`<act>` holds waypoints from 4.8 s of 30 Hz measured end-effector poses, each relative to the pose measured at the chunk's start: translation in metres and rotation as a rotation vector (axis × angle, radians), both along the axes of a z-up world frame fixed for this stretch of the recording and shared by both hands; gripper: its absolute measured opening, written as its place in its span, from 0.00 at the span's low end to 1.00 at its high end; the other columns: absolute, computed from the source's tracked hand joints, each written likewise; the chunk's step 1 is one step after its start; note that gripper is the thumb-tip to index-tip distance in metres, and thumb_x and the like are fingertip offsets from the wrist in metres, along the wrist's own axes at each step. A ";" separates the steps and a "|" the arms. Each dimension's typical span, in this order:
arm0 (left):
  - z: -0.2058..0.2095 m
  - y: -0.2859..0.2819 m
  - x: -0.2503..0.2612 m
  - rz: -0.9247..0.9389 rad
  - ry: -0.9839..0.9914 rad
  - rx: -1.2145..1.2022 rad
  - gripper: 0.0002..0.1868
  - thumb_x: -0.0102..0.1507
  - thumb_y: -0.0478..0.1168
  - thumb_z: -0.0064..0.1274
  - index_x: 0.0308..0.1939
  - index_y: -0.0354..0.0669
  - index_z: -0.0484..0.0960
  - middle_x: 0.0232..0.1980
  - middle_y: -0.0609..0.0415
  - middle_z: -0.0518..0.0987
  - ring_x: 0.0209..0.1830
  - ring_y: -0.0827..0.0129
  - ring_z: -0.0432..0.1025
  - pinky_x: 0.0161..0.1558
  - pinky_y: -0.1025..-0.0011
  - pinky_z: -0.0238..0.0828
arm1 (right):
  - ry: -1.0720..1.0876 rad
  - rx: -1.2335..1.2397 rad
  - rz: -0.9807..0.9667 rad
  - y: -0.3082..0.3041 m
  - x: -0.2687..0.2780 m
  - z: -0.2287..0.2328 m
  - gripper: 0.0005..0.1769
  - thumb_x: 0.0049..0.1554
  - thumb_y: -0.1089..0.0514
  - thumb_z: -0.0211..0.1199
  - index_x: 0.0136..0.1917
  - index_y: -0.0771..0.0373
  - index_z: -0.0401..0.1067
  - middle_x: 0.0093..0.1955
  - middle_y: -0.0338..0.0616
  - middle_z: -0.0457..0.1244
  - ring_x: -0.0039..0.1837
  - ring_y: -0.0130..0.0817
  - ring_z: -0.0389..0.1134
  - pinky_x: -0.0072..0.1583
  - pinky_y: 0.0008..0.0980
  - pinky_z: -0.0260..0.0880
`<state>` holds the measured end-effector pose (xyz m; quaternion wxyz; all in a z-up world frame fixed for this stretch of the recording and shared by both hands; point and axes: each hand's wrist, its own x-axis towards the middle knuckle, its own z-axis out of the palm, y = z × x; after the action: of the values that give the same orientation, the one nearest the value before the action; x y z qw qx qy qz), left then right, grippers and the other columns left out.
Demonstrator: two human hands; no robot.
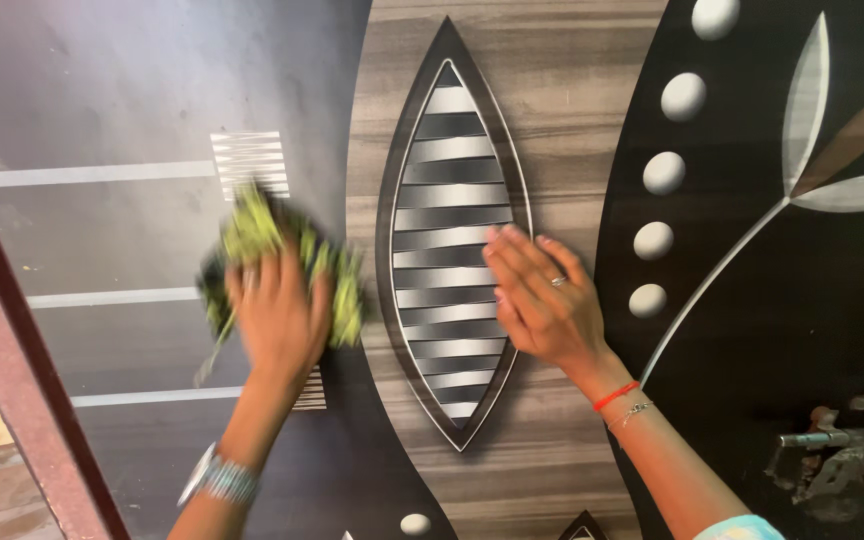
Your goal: The person wipes the surface of a dark-colored door with a patterned cloth. They repeatedly rub the cloth over the door's decorative elements and flat areas, moving the cloth in various directions to clean the surface.
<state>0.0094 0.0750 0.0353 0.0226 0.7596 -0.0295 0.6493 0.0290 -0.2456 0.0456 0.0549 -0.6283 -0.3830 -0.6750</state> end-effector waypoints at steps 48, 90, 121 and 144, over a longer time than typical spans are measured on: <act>-0.063 -0.097 0.001 -0.186 0.351 1.101 0.47 0.58 0.76 0.39 0.78 0.69 0.51 0.84 0.57 0.41 0.82 0.54 0.38 0.72 0.32 0.30 | 0.169 0.439 0.463 -0.031 0.006 -0.011 0.22 0.62 0.61 0.55 0.68 0.69 0.68 0.74 0.54 0.62 0.79 0.49 0.61 0.79 0.43 0.55; 0.000 -0.149 0.010 -0.426 0.111 0.565 0.39 0.64 0.64 0.37 0.77 0.59 0.59 0.82 0.47 0.49 0.80 0.48 0.44 0.71 0.31 0.32 | 0.399 0.209 0.449 0.041 -0.065 -0.031 0.34 0.72 0.47 0.43 0.85 0.66 0.47 0.88 0.58 0.45 0.90 0.55 0.41 0.88 0.51 0.35; 0.054 -0.178 0.016 -0.388 -0.057 0.209 0.31 0.73 0.51 0.37 0.79 0.43 0.60 0.82 0.43 0.56 0.83 0.56 0.48 0.79 0.55 0.40 | 0.424 0.435 0.011 0.010 -0.009 0.018 0.36 0.69 0.38 0.35 0.84 0.56 0.50 0.89 0.55 0.35 0.88 0.53 0.34 0.79 0.60 0.27; 0.063 -0.259 0.047 -0.118 -0.099 0.484 0.36 0.74 0.59 0.30 0.82 0.45 0.54 0.84 0.52 0.51 0.85 0.66 0.42 0.80 0.56 0.30 | 0.282 0.335 -0.391 -0.115 0.025 0.012 0.34 0.70 0.43 0.41 0.84 0.56 0.48 0.87 0.60 0.36 0.88 0.54 0.35 0.79 0.56 0.37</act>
<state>0.0564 -0.1844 0.0985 -0.1235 0.7070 -0.2294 0.6574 0.0543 -0.3606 0.0572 0.0795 -0.7599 -0.1265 -0.6326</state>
